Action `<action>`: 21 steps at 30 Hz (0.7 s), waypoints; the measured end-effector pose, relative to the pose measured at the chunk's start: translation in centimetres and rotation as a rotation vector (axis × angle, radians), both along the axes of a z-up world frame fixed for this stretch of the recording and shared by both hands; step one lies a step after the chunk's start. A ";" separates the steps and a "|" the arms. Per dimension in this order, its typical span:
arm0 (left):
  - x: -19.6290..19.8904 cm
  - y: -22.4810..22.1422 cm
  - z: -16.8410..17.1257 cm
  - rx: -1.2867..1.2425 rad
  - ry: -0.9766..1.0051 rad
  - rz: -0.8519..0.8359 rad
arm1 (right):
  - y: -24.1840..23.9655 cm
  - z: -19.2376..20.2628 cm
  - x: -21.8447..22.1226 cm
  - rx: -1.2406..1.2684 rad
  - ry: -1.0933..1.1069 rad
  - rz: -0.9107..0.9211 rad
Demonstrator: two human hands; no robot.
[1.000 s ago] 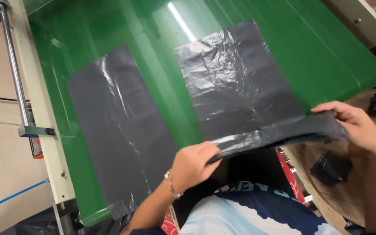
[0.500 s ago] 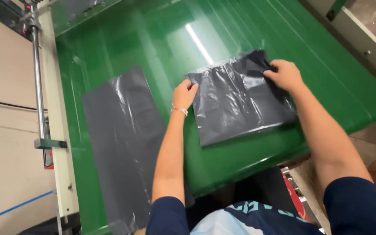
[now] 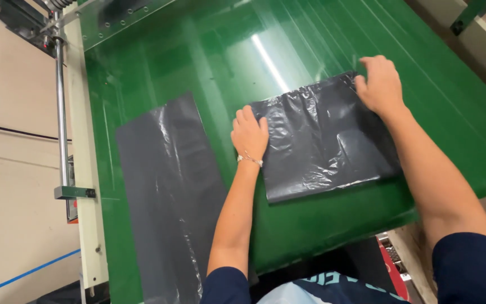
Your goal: Folding plastic bags coming off a conveyor belt and placing them into a storage crate.
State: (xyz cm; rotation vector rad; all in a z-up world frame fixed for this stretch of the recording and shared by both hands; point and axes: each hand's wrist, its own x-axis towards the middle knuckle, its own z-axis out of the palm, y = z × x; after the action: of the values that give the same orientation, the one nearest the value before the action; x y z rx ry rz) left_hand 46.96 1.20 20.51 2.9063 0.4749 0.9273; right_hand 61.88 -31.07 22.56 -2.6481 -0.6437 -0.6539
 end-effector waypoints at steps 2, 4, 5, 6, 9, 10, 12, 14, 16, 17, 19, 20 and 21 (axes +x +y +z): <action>-1.0 -1.9 1.7 0.046 -0.047 -0.161 | 1.6 1.7 0.3 -0.015 0.129 0.116; -1.8 -4.3 2.2 0.092 -0.091 -0.325 | 3.0 2.3 1.4 -0.030 0.258 0.230; -2.2 -5.8 1.8 0.092 -0.083 -0.510 | 3.8 1.9 2.4 -0.145 0.412 0.187; -2.8 -7.3 1.3 0.091 -0.074 -0.695 | 4.6 1.5 3.4 -0.261 0.564 0.142; -5.9 -9.0 3.0 0.028 0.119 -0.811 | 5.4 0.3 5.0 -0.302 0.613 0.062; -5.9 -9.0 2.1 0.029 0.121 -0.808 | 5.3 0.2 5.3 -0.302 0.614 0.066; -6.0 -8.8 0.3 -0.020 0.183 -0.798 | 5.3 0.2 6.0 -0.367 0.838 -0.032; -5.7 -8.7 0.2 -0.084 0.185 -0.784 | 5.2 -1.8 7.2 -0.363 0.825 -0.021; -5.8 -8.6 0.9 -0.159 0.184 -0.763 | 5.2 -2.0 6.7 -0.373 0.814 -0.007; -6.0 -8.5 1.7 -0.621 0.129 -0.744 | 4.9 -1.3 5.5 -0.347 0.680 0.010; -5.7 -7.9 1.8 -1.086 0.077 -0.706 | 3.9 0.3 2.5 -0.321 0.551 0.014; -5.3 -7.3 1.2 -1.555 0.197 -0.625 | 3.4 1.3 0.6 -0.236 0.316 0.047; -5.4 -7.0 0.6 -2.025 0.329 -0.492 | 2.8 2.1 -1.7 -0.159 0.090 0.084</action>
State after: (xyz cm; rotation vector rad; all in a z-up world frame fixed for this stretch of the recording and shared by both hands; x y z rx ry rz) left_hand 41.54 -5.78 21.06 1.0861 0.2942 -0.2400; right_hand 60.20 -28.25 24.69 -2.7592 -0.8060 -0.4745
